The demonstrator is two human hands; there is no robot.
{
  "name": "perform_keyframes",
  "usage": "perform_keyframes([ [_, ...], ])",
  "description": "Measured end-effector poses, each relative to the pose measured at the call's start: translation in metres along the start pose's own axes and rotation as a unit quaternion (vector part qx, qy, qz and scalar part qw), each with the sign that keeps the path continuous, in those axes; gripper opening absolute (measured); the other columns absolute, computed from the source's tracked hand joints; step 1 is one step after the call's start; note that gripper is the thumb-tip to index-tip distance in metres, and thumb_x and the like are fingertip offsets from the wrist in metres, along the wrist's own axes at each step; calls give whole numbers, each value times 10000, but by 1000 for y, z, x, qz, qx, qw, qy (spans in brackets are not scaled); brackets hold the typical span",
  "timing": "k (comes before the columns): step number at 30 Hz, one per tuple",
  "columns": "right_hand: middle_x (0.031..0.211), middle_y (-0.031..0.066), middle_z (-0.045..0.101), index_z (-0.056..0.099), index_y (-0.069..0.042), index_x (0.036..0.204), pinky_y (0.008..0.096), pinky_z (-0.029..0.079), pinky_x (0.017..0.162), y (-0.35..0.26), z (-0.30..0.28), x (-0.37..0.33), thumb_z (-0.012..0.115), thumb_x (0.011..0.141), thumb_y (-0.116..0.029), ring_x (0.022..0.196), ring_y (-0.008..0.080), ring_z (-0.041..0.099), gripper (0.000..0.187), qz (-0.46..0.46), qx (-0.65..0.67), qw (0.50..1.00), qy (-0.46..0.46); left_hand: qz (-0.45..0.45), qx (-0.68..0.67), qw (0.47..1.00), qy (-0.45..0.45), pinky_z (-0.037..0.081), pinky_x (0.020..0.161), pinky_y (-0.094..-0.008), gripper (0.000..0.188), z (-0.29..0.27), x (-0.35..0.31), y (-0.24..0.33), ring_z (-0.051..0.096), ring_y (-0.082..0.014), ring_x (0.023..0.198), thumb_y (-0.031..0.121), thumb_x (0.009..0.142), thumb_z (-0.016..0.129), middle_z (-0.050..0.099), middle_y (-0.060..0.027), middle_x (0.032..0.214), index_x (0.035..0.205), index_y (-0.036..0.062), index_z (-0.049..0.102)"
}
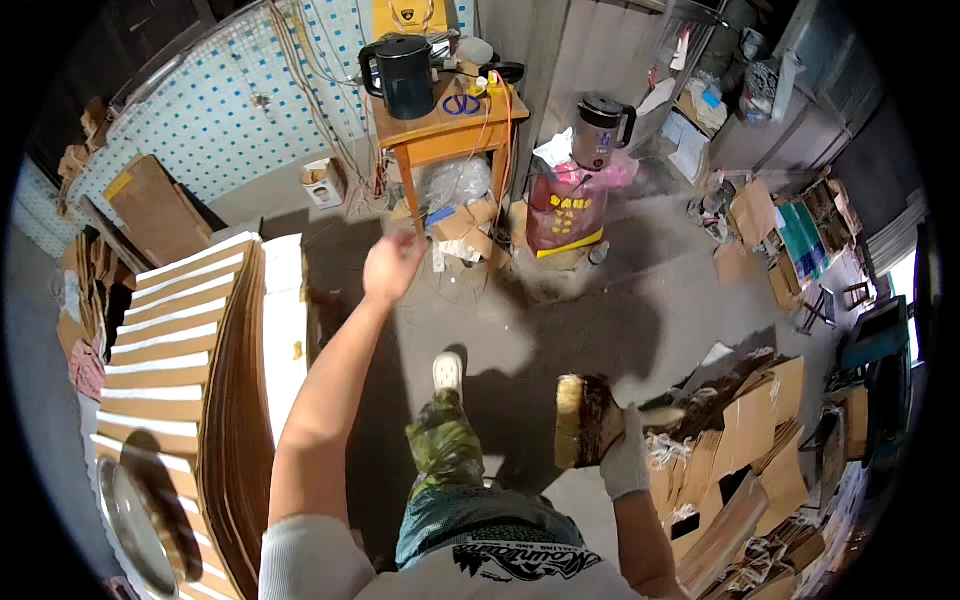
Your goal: The person repeatedly dips a wide brush into a metal bowl of liquid and applies it in long strokes across a large striped cardboard sheet. The person occasionally uses a small blue scraper to smooth the surface. A coworker is visible in the background working on the same sheet.
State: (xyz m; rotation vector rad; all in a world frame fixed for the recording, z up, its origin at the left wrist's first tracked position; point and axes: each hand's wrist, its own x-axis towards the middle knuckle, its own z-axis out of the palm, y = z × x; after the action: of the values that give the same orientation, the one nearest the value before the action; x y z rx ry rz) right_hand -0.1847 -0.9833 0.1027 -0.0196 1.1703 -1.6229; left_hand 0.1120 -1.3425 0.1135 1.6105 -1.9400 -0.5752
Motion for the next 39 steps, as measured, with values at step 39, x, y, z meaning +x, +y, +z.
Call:
perform_keyframes([
  [39,1360,76,549,469,-44,1389,392,428,1060,-80,264,350,522,988,-524,1223,247,542,628,201,-277,907,-246,-421,41,904,60,537,832,-466,340,-92,47,-45,679,-374,937,316,768,700,705,-199,967,1004,71,700],
])
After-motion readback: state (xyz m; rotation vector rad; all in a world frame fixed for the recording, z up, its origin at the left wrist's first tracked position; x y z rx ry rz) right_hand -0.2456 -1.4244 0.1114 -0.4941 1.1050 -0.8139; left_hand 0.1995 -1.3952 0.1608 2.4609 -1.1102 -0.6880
